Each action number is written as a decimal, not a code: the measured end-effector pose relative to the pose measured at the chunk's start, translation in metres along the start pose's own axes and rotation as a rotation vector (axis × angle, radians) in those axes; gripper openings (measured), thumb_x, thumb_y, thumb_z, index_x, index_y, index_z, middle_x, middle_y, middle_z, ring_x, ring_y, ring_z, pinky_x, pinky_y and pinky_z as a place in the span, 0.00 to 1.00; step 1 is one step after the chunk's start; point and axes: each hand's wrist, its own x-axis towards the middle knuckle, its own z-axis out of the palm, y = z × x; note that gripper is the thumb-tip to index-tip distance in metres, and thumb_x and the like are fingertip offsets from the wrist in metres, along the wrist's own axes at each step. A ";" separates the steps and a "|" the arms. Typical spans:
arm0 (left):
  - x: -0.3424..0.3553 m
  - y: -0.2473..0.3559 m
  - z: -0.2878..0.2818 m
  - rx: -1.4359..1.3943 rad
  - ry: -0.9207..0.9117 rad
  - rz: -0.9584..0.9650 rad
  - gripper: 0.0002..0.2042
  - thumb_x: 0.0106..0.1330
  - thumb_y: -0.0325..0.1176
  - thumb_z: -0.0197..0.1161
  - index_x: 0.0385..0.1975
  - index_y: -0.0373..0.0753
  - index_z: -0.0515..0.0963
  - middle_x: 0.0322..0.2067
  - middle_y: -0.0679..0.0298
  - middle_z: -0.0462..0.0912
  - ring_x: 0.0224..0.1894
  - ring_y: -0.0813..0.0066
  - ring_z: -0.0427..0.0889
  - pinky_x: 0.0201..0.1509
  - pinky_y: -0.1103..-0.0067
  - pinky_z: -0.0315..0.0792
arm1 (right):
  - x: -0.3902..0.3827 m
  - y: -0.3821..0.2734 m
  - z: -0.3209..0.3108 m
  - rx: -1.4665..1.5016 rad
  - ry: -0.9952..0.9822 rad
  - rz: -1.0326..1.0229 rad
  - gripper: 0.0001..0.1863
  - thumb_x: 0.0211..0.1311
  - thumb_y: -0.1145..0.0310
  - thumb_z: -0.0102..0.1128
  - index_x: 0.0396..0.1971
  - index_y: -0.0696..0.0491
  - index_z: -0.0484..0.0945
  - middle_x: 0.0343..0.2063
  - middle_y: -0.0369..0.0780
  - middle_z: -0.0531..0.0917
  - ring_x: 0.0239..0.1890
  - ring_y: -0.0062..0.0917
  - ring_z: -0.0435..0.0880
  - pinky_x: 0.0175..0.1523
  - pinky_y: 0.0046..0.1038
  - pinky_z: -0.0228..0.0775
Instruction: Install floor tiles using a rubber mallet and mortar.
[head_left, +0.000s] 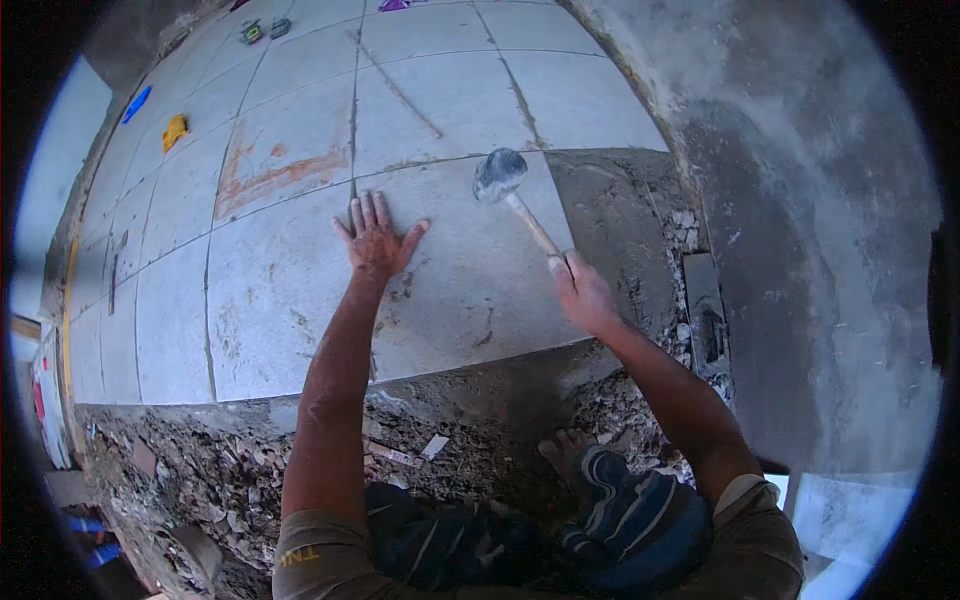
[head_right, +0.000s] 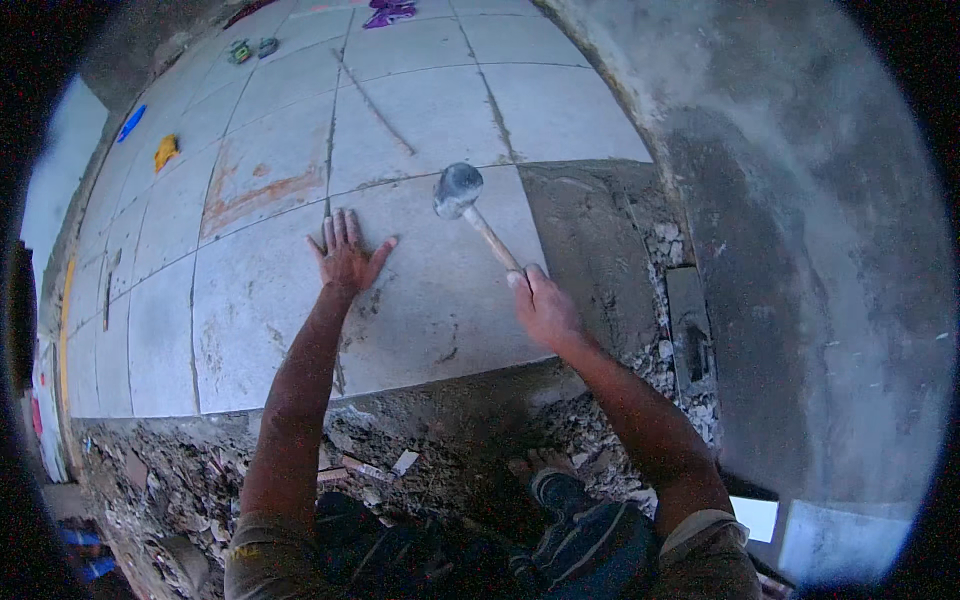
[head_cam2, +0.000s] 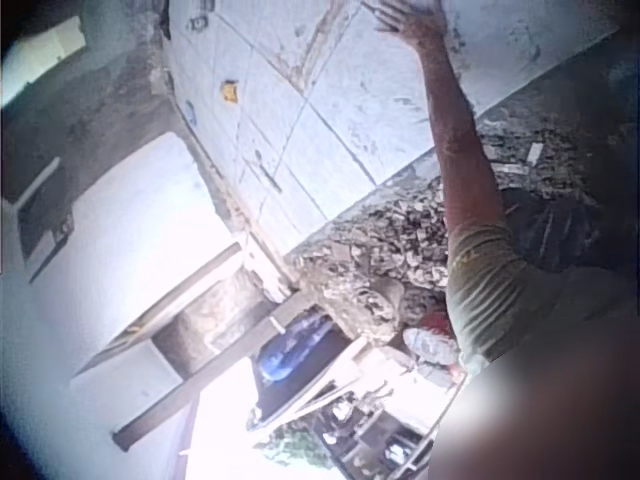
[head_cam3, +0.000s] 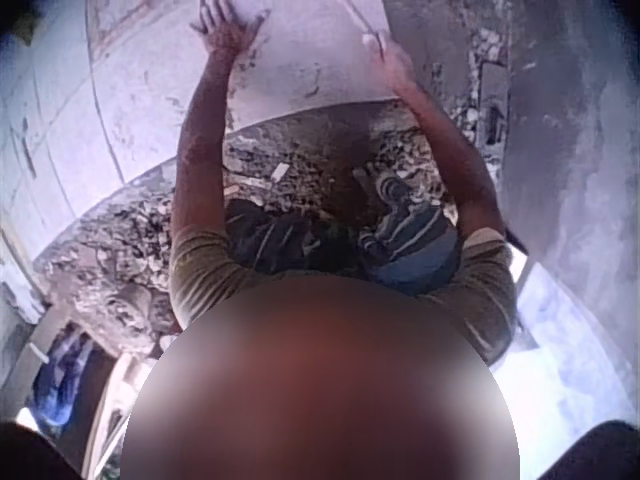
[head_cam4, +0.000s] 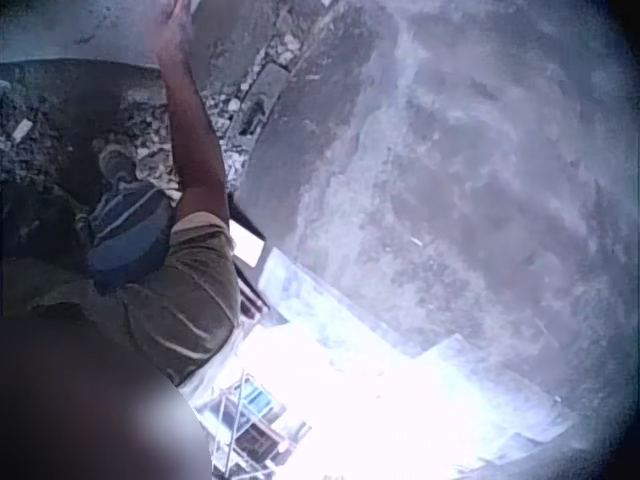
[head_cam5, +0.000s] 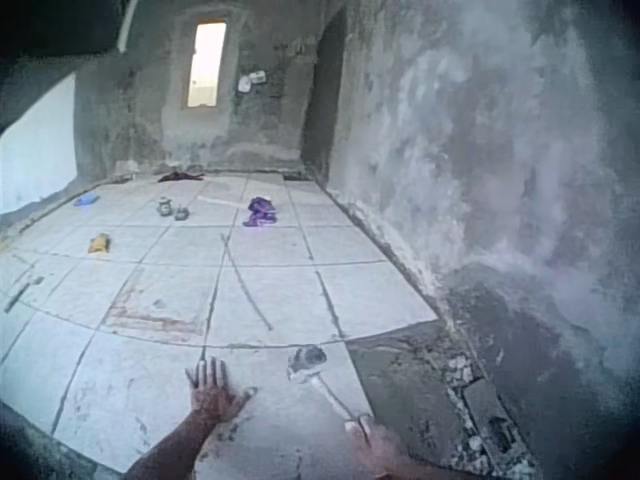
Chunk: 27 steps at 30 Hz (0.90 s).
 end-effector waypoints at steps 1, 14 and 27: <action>0.001 0.000 -0.001 0.003 0.007 -0.011 0.56 0.64 0.80 0.37 0.78 0.36 0.43 0.80 0.51 0.42 0.81 0.53 0.38 0.77 0.39 0.28 | -0.009 0.004 -0.008 -0.013 -0.037 0.030 0.19 0.78 0.51 0.46 0.41 0.54 0.71 0.28 0.56 0.82 0.35 0.59 0.82 0.39 0.56 0.72; 0.003 -0.003 0.003 0.045 0.016 0.012 0.56 0.64 0.80 0.39 0.78 0.33 0.46 0.78 0.48 0.48 0.81 0.51 0.43 0.76 0.38 0.26 | 0.014 0.011 -0.009 -0.062 -0.249 0.166 0.22 0.77 0.51 0.45 0.41 0.58 0.72 0.30 0.56 0.84 0.37 0.57 0.84 0.43 0.57 0.74; 0.008 0.000 0.000 0.081 -0.018 0.004 0.54 0.67 0.77 0.38 0.78 0.33 0.45 0.78 0.48 0.47 0.80 0.49 0.43 0.75 0.37 0.27 | 0.035 0.028 -0.014 0.016 -0.150 0.135 0.23 0.77 0.49 0.43 0.44 0.57 0.72 0.33 0.56 0.85 0.38 0.59 0.84 0.44 0.57 0.74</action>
